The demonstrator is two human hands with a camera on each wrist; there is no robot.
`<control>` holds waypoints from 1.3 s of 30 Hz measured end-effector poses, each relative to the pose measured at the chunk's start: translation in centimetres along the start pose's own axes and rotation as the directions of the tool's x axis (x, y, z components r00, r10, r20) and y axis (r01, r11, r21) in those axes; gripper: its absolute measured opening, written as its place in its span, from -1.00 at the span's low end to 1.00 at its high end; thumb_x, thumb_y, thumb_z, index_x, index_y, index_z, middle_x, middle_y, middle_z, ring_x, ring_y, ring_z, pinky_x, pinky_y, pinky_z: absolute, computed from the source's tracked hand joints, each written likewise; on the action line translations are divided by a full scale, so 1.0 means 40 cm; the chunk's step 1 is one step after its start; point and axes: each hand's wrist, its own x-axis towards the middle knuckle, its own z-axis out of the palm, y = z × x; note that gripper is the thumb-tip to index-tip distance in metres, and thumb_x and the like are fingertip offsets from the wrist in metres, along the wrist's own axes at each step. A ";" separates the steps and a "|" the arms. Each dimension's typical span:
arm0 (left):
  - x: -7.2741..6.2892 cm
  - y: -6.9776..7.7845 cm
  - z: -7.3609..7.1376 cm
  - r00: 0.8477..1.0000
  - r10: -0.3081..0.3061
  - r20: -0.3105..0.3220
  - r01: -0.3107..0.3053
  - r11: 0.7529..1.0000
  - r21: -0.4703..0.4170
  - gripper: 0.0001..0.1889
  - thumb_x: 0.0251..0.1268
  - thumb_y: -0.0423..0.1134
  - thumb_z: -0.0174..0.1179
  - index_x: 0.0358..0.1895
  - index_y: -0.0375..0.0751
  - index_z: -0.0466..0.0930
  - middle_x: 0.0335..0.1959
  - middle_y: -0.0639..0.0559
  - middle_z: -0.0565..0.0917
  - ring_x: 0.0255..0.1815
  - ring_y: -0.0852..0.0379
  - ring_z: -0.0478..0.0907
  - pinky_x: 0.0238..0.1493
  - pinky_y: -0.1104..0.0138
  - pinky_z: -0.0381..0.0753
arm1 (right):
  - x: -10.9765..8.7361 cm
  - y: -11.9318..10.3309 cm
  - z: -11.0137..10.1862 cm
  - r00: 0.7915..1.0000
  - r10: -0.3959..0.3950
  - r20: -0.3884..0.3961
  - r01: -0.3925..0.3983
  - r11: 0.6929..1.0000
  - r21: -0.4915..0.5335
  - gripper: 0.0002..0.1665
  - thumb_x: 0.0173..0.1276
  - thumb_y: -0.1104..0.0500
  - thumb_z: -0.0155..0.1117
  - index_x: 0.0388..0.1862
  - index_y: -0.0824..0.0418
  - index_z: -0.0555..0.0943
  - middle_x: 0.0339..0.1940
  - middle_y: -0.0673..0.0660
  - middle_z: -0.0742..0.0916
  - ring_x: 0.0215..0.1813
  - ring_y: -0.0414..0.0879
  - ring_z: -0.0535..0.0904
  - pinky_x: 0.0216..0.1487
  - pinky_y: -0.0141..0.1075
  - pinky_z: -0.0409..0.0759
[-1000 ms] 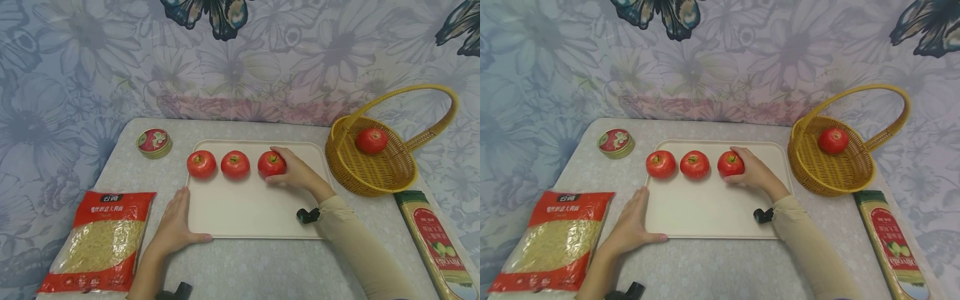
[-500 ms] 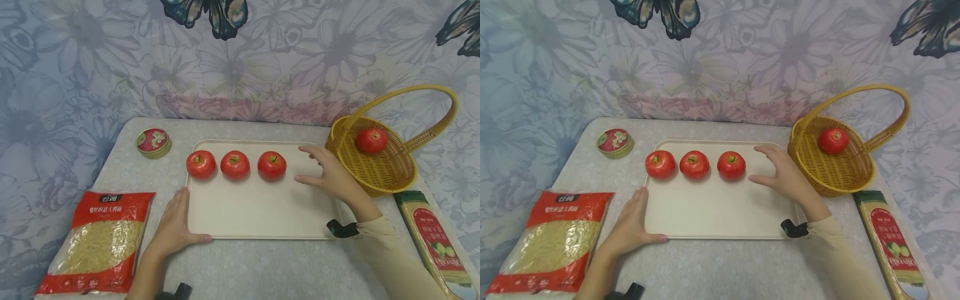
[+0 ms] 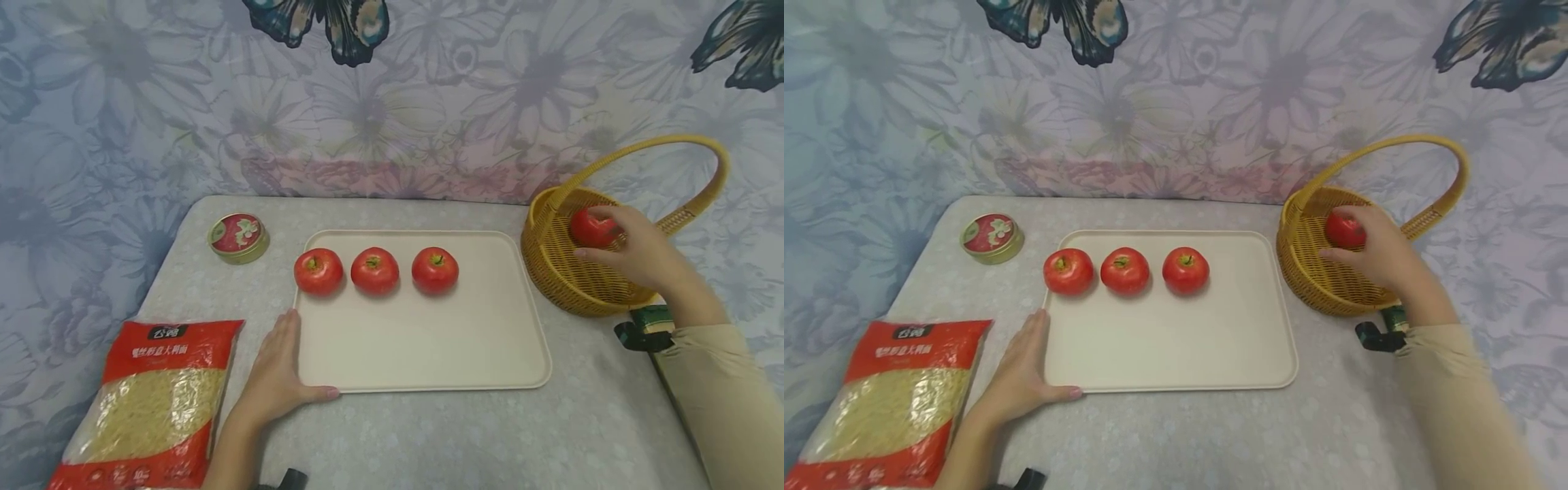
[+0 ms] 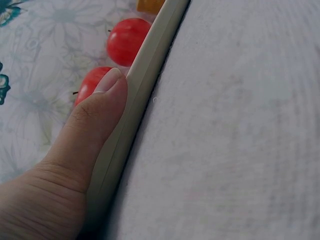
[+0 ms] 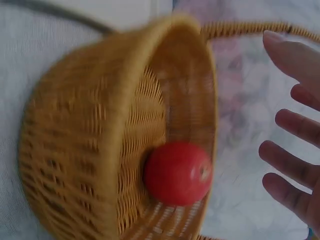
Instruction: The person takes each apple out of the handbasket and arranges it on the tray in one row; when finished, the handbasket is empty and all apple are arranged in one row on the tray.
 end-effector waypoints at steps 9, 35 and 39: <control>0.001 -0.002 0.001 1.000 0.015 -0.008 -0.015 1.000 0.005 0.69 -0.60 0.53 0.50 0.62 -0.18 -0.38 0.64 -0.30 -0.18 0.65 -0.30 -0.24 0.56 -0.25 -0.16 | 0.108 0.125 -0.039 0.983 0.070 0.172 -0.052 0.993 -0.107 -0.01 0.25 0.03 0.47 0.45 0.48 0.20 0.35 0.59 0.34 0.37 0.52 0.22 0.30 0.44 0.24; -0.001 -0.007 -0.005 1.000 0.001 -0.008 -0.001 1.000 -0.003 0.67 -0.59 0.51 0.52 0.62 -0.14 -0.37 0.64 -0.26 -0.18 0.65 -0.27 -0.25 0.56 -0.27 -0.15 | 0.156 0.143 -0.010 0.956 0.162 0.245 -0.125 0.979 -0.160 -0.30 0.33 0.44 -0.11 0.49 0.25 0.25 0.35 0.74 0.11 0.33 0.68 0.07 0.16 0.53 0.26; -0.001 -0.009 -0.003 1.000 0.003 -0.012 -0.003 1.000 -0.002 0.68 -0.60 0.51 0.52 0.62 -0.15 -0.36 0.64 -0.27 -0.16 0.65 -0.27 -0.24 0.56 -0.26 -0.15 | 0.159 0.140 -0.001 0.961 0.126 0.248 -0.104 0.989 -0.100 -0.42 0.41 0.40 -0.16 0.41 0.29 0.33 0.41 0.64 0.23 0.44 0.63 0.03 0.32 0.53 0.08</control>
